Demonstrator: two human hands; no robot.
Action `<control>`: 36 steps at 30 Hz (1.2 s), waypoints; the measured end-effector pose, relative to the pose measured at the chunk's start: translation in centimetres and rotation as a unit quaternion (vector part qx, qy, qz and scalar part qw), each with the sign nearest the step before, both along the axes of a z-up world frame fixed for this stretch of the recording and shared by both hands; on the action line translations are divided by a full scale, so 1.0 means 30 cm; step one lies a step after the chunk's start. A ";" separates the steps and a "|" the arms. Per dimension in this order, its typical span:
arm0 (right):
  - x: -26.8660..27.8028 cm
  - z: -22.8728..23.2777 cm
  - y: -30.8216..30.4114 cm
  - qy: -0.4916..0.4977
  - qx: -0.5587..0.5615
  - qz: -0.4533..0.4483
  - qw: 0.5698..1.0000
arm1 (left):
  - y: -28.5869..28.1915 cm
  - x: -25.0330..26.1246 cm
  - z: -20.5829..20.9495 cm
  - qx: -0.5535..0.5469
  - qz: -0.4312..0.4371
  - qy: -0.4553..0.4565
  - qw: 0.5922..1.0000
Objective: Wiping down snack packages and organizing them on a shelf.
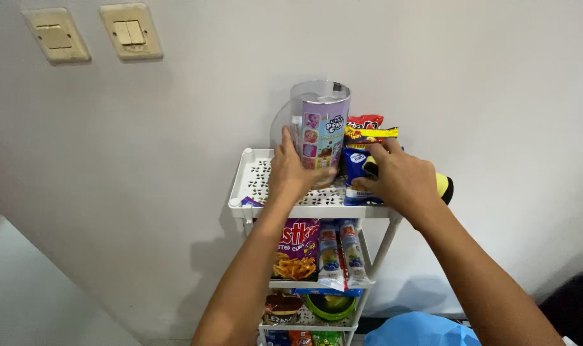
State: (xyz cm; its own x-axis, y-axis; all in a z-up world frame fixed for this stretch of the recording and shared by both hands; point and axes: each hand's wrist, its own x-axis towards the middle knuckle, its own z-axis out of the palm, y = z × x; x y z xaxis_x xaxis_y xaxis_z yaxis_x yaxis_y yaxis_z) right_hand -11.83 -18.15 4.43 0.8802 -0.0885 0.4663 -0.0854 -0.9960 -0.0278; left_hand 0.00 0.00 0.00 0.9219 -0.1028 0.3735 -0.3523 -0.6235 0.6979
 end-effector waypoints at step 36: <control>-0.095 -1.062 0.014 0.036 0.100 0.049 0.993 | -0.092 -0.450 -0.991 -0.114 0.022 0.085 0.990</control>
State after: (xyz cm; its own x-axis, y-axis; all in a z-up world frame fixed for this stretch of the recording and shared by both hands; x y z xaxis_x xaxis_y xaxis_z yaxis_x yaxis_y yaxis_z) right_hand -14.69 -17.72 -27.43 0.9195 -0.0852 0.3838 0.0027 -0.9749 -0.2227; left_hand -13.49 -2.77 -29.74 0.9750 0.0083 0.2222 -0.1941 -0.4556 0.8687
